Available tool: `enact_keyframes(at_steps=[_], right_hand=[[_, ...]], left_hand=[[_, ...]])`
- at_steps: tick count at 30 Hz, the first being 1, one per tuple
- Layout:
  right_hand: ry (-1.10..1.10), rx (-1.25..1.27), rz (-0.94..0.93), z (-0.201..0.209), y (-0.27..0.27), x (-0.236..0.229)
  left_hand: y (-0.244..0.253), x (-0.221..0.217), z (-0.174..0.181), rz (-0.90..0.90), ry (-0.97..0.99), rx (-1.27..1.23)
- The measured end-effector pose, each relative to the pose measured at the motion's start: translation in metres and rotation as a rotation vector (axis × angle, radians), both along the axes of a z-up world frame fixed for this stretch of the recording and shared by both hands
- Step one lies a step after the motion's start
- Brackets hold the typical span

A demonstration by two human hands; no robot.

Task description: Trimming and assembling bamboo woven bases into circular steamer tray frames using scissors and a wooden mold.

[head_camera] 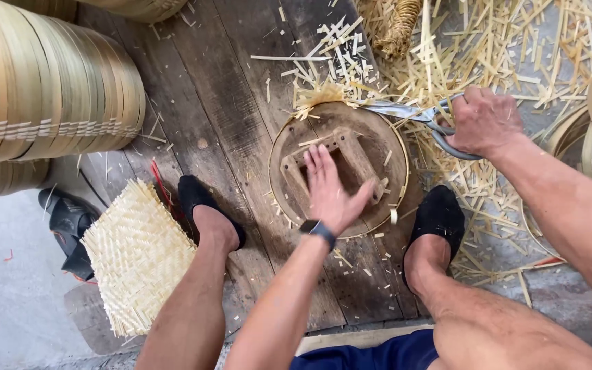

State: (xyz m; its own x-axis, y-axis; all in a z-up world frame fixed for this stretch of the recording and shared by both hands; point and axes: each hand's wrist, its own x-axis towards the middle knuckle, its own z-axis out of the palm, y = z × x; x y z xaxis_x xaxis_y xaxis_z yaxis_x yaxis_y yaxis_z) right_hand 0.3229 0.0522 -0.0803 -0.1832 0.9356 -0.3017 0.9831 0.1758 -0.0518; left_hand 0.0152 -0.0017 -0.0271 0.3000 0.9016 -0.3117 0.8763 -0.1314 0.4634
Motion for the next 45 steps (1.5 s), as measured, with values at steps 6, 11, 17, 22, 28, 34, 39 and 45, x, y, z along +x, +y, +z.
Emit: enact_keyframes(at_steps=[6, 11, 17, 22, 28, 34, 39, 45], right_hand=[[-0.142, 0.097, 0.129, 0.014, 0.031, -0.052], [-0.009, -0.032, 0.058, -0.037, 0.007, 0.004], [-0.043, 0.228, 0.053, -0.011, 0.008, -0.027], [-0.044, 0.074, 0.071, -0.02, 0.014, -0.027], [-0.012, -0.15, -0.008, -0.011, -0.004, 0.002], [-0.124, 0.441, 0.134, -0.006, 0.023, -0.043], [-0.057, -0.246, 0.041, -0.012, -0.003, 0.006], [-0.043, 0.189, 0.139, -0.014, 0.012, -0.03]], left_hand=[[-0.006, 0.046, -0.014, 0.415, -0.113, 0.127], [-0.002, 0.029, -0.003, 0.287, -0.066, 0.105], [-0.008, 0.023, -0.007, 0.155, -0.055, 0.089], [-0.008, 0.014, 0.003, 0.15, -0.056, 0.075], [-0.014, 0.002, 0.004, -0.107, -0.007, -0.074], [-0.005, -0.004, 0.02, -0.115, -0.066, -0.056], [-0.011, -0.025, 0.023, -0.337, -0.02, -0.142], [-0.009, -0.024, 0.022, -0.348, -0.093, -0.105]])
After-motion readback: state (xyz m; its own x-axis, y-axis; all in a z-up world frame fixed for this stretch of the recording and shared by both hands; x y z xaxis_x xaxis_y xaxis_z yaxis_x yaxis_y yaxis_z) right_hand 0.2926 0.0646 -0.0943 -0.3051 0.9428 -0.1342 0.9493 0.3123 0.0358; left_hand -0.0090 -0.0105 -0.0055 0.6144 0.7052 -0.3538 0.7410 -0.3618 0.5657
